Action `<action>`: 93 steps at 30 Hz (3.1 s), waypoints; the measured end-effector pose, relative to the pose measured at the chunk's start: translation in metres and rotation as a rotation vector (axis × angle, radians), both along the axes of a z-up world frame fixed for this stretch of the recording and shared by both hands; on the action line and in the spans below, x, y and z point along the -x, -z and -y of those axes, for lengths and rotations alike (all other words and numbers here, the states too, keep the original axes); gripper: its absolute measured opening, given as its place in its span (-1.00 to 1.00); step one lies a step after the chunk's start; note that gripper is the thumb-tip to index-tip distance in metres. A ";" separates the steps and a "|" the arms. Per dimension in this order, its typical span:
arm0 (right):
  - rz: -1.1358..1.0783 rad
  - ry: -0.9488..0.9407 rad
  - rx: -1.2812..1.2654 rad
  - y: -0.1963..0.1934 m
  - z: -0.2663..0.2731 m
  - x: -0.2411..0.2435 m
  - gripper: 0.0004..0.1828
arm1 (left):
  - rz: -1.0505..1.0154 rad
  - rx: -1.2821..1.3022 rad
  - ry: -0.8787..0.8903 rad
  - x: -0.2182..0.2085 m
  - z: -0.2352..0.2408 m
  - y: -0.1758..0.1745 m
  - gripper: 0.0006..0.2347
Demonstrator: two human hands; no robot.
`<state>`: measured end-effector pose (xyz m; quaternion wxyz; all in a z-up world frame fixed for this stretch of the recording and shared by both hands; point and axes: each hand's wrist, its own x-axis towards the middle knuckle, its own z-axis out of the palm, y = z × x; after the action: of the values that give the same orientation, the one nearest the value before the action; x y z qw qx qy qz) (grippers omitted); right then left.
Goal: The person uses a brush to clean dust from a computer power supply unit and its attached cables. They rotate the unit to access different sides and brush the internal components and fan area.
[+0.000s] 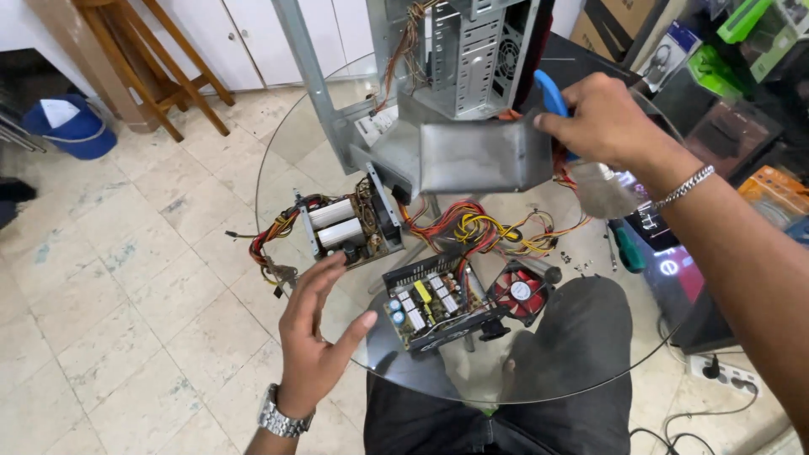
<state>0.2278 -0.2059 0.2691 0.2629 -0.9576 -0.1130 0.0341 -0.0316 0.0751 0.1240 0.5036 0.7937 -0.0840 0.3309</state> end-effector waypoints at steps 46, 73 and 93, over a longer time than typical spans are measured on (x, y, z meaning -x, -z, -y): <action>0.025 -1.098 -0.798 0.133 -0.354 0.220 -0.84 | -0.075 0.139 -0.236 0.124 -0.265 0.104 -0.19; -0.046 -1.088 -1.021 0.177 -0.376 0.236 -0.76 | 0.059 1.484 0.328 0.152 -0.255 0.231 -0.37; -0.075 -1.172 -0.977 0.193 -0.372 0.240 -0.78 | -0.206 1.053 0.436 0.152 -0.247 0.127 -0.38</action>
<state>-0.0123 0.1657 0.0757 0.5992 -0.5139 -0.5960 0.1468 -0.1835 0.3226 -0.0033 0.8927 0.4287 -0.0204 0.1376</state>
